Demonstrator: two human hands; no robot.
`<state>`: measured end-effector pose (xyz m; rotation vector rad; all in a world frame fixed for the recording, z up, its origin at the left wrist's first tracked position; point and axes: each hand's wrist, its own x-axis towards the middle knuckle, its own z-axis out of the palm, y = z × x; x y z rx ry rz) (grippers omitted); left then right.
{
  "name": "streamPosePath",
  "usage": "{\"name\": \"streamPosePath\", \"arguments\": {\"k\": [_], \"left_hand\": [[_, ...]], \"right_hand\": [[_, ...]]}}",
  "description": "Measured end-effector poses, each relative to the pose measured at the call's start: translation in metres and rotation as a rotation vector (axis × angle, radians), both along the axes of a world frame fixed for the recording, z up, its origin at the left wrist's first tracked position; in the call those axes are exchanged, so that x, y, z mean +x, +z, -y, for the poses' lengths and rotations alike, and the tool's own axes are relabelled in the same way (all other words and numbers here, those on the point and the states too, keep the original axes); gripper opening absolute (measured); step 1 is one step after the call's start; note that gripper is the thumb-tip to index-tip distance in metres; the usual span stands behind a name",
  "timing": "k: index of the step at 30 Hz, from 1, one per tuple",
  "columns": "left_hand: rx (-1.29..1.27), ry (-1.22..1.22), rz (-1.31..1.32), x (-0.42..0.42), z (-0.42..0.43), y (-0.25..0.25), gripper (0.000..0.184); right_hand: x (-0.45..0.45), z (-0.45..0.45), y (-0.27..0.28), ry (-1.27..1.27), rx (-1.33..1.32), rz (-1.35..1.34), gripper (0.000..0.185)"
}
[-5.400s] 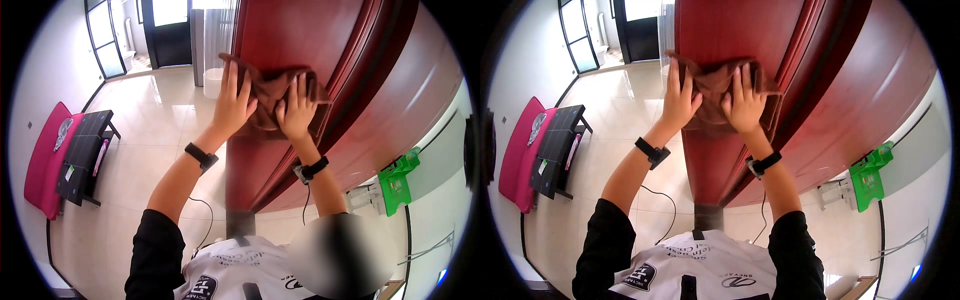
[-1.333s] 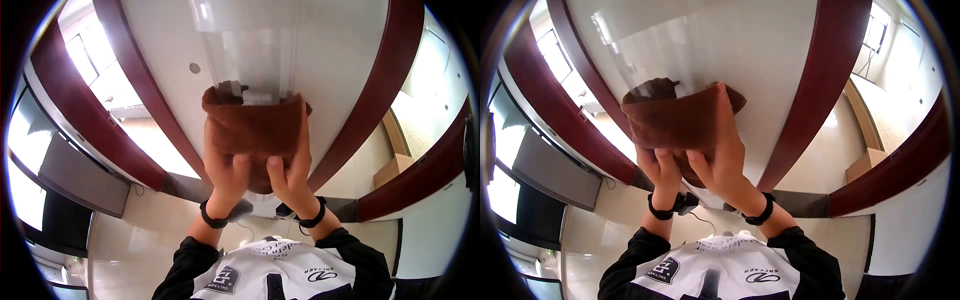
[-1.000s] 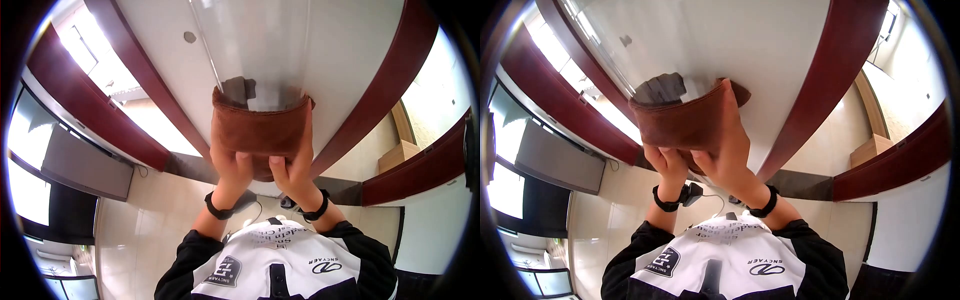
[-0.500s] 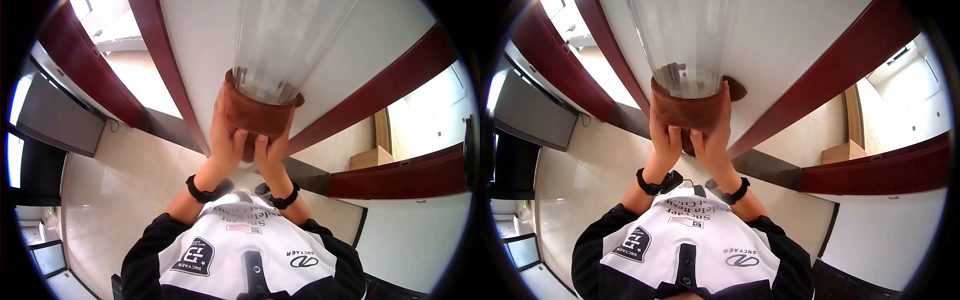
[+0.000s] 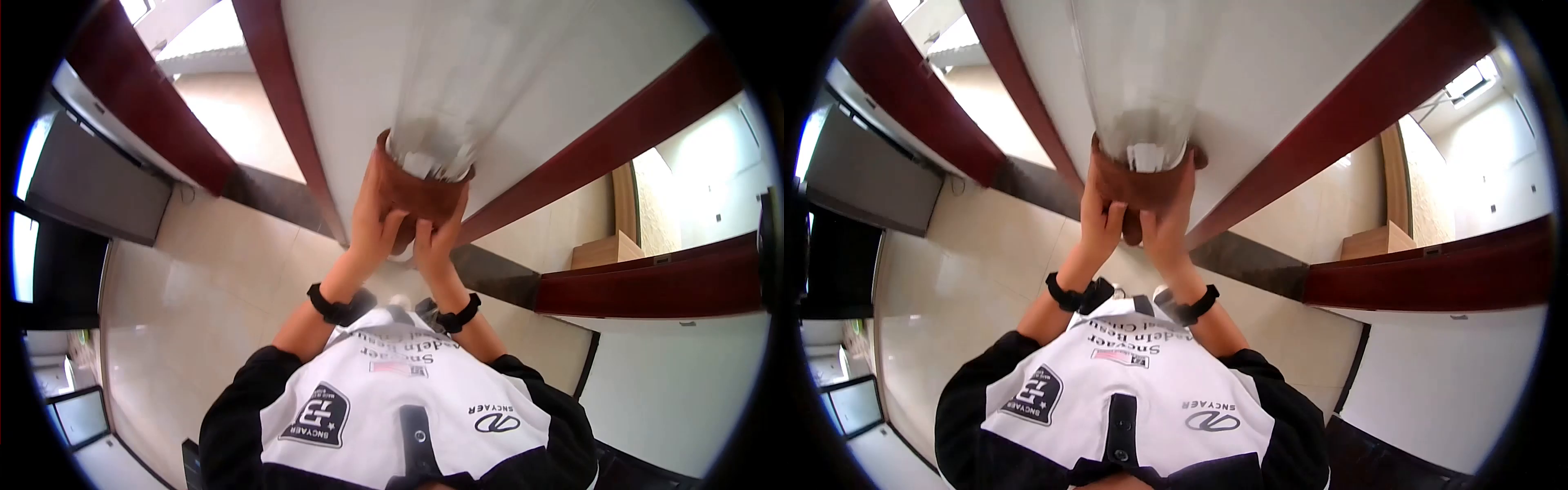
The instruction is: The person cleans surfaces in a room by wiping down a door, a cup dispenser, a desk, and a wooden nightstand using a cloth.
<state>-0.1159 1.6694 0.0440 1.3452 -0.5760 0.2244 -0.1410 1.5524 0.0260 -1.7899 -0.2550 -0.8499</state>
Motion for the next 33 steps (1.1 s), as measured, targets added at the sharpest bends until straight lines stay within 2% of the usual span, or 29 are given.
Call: {"name": "streamPosePath", "arguments": {"k": [2,3,5,7,8,9,11,12,15,16,20,22,23,25,27,29,31,33], "left_hand": [[0.144,0.093,0.072,0.004,-0.001,-0.021,0.072],[0.075,0.047,0.022,-0.002,0.002,-0.011,0.071],[0.072,0.073,0.025,-0.002,0.004,-0.031,0.07],[0.062,0.048,0.023,-0.006,0.006,-0.03,0.066],[0.052,0.042,0.011,-0.008,0.006,-0.029,0.062],[0.063,0.033,0.017,-0.01,0.007,-0.028,0.062],[0.077,0.059,0.068,-0.011,0.008,-0.025,0.06],[0.11,0.082,0.055,-0.014,0.005,-0.024,0.059],[0.178,0.174,0.183,-0.029,0.003,-0.001,0.058],[0.122,0.099,0.136,-0.031,0.002,0.003,0.058],[0.146,0.066,0.137,-0.028,-0.001,0.034,0.059],[0.122,0.006,0.267,-0.018,-0.005,0.05,0.062],[0.128,0.007,0.274,-0.014,-0.008,0.055,0.062],[0.008,-0.155,0.07,-0.008,-0.013,0.06,0.069],[0.0,-0.136,0.037,-0.003,-0.012,0.064,0.067],[0.001,-0.113,-0.026,-0.001,-0.01,0.062,0.066],[-0.001,-0.105,-0.04,0.0,-0.009,0.062,0.068],[0.037,-0.069,0.06,0.004,-0.006,0.051,0.072]], "right_hand": [[0.0,0.008,0.001,-0.017,-0.007,0.044,0.082],[-0.003,0.008,0.001,-0.02,-0.002,0.042,0.08],[-0.008,0.012,0.0,-0.041,0.007,0.048,0.078],[-0.015,0.013,-0.002,-0.039,-0.001,-0.011,0.073],[-0.017,0.014,0.0,-0.102,-0.043,0.053,0.062],[-0.022,0.016,0.003,-0.111,-0.032,0.058,0.062],[-0.032,0.016,0.012,-0.121,0.049,-0.086,0.047],[-0.037,0.012,0.018,-0.192,0.074,-0.05,0.036],[-0.045,0.017,0.017,-0.208,0.031,-0.045,0.034],[-0.046,0.015,0.017,-0.22,0.066,-0.052,0.035],[-0.047,0.007,0.033,-0.181,0.233,-0.122,0.035],[-0.042,0.01,0.04,-0.112,0.286,-0.192,0.047],[-0.04,0.008,0.045,-0.108,0.292,-0.185,0.047],[-0.042,0.002,0.057,-0.046,0.361,-0.215,0.049],[-0.042,0.001,0.074,-0.019,0.344,-0.217,0.054],[-0.041,0.001,0.095,0.015,0.138,-0.06,0.058],[-0.038,0.005,0.102,0.066,0.086,-0.064,0.064],[-0.032,0.005,0.101,0.152,0.066,0.044,0.067]]}}
